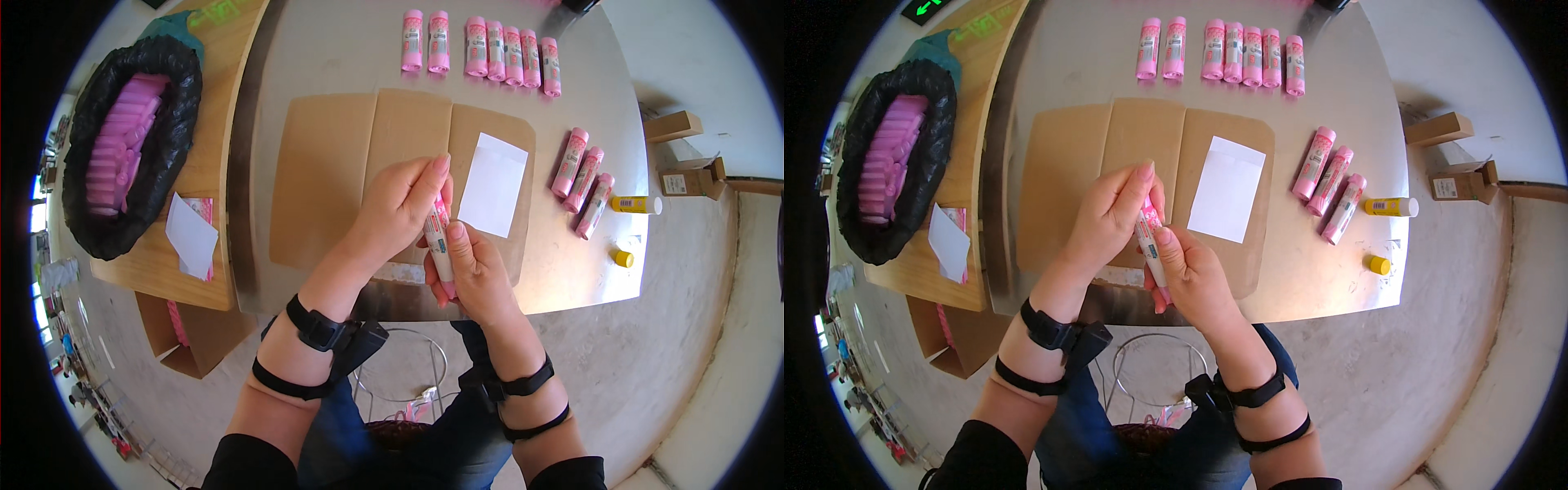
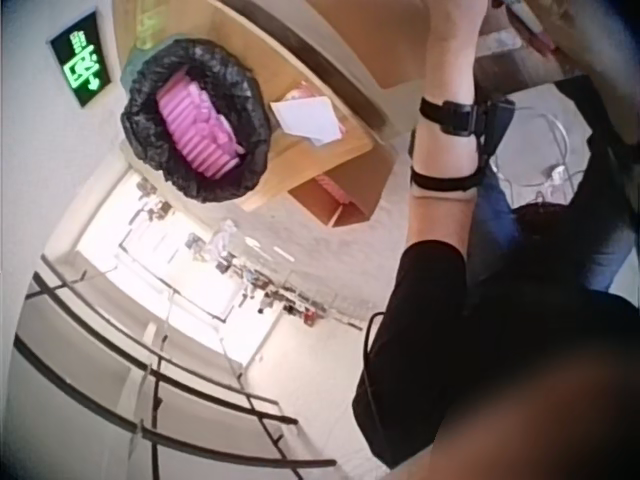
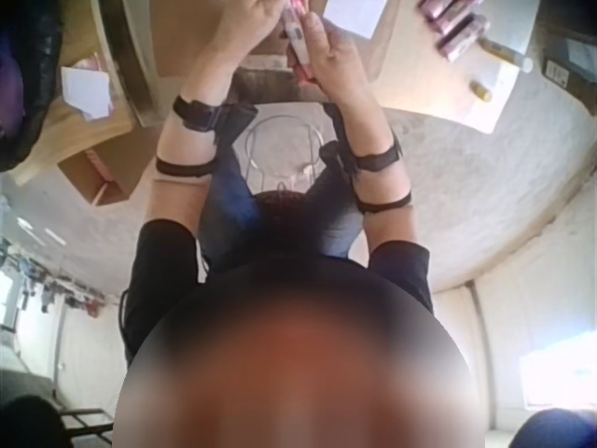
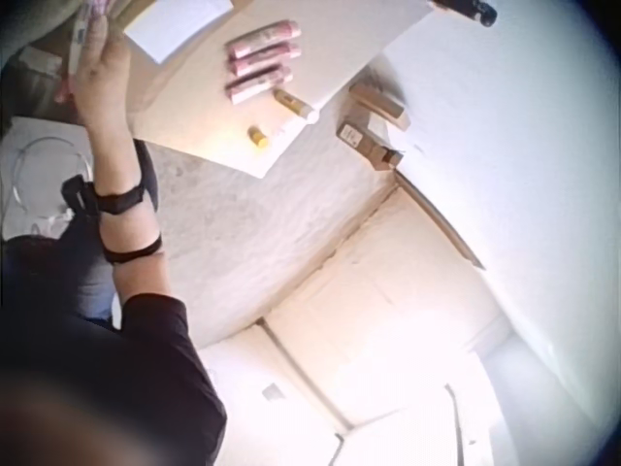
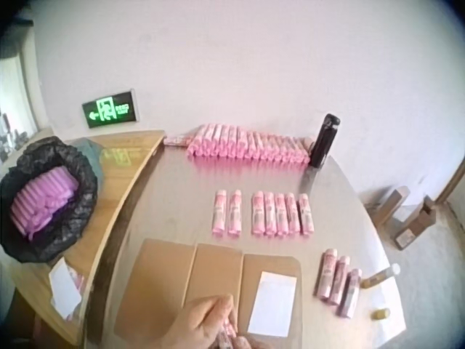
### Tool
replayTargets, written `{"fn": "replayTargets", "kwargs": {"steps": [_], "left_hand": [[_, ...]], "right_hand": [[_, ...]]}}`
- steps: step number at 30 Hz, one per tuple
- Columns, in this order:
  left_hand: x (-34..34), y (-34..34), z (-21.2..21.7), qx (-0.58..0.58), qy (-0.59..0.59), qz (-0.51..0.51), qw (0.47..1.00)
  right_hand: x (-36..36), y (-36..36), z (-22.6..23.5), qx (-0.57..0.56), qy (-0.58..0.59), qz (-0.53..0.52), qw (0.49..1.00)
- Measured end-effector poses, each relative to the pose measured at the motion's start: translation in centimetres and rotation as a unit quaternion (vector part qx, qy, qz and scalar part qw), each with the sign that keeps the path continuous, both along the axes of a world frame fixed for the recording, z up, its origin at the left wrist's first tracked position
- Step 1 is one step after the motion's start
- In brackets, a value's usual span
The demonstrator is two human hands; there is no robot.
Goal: Applying paper labels to pink plastic tubes using a glue stick at a production workstation.
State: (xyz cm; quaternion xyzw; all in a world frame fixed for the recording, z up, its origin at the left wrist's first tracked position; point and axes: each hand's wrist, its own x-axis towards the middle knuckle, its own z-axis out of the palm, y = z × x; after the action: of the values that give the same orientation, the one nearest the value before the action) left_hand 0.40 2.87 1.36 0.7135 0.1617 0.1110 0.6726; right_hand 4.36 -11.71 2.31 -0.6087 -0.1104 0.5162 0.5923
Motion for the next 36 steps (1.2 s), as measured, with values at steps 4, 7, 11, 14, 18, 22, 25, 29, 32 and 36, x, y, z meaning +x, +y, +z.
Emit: {"fn": "replayTargets", "kwargs": {"steps": [4, 7, 11, 14, 18, 22, 25, 29, 32, 36], "left_hand": [[-0.1, 0.1, 0.4, -0.01, 0.03, -0.006, 0.999], [-0.3, 0.0, 0.1, -0.026, 0.033, -0.007, 0.999], [-0.3, -0.4, -0.2, -0.005, 0.03, -0.028, 0.999], [0.1, -1.3, -0.6, 0.04, -0.008, -0.034, 0.999], [0.1, -1.4, -1.0, 0.037, 0.005, -0.028, 0.999], [0.0, -1.3, -0.7, -0.013, 0.02, -0.024, 0.999], [-0.1, -1.6, -1.0, -0.011, 0.022, -0.026, 0.999], [-0.1, -2.1, -0.9, 0.046, -0.014, -0.036, 0.998], [0.0, -2.4, -1.0, 0.044, -0.006, -0.034, 0.998], [-0.4, -1.9, -1.1, 0.01, 0.009, -0.019, 1.0]], "right_hand": [[-0.1, -0.1, 0.1, -0.009, -0.088, 0.036, 0.995], [-0.4, -0.2, 0.2, -0.024, -0.142, 0.059, 0.988], [-0.4, -0.7, -1.4, 0.086, 0.038, -0.054, 0.994], [0.9, -0.7, -1.4, 0.033, 0.112, -0.026, 0.993], [0.7, -0.3, -0.6, -0.007, 0.047, 0.002, 0.999], [0.3, 0.0, -0.1, -0.026, -0.02, 0.003, 0.999], [0.4, -0.4, -0.8, -0.01, 0.001, -0.004, 1.0], [1.5, -1.0, -0.8, 0.031, 0.182, -0.043, 0.982], [1.5, -0.8, -0.8, -0.018, 0.102, -0.009, 0.995], [0.8, -0.1, -0.8, -0.024, 0.063, 0.0, 0.998]]}}
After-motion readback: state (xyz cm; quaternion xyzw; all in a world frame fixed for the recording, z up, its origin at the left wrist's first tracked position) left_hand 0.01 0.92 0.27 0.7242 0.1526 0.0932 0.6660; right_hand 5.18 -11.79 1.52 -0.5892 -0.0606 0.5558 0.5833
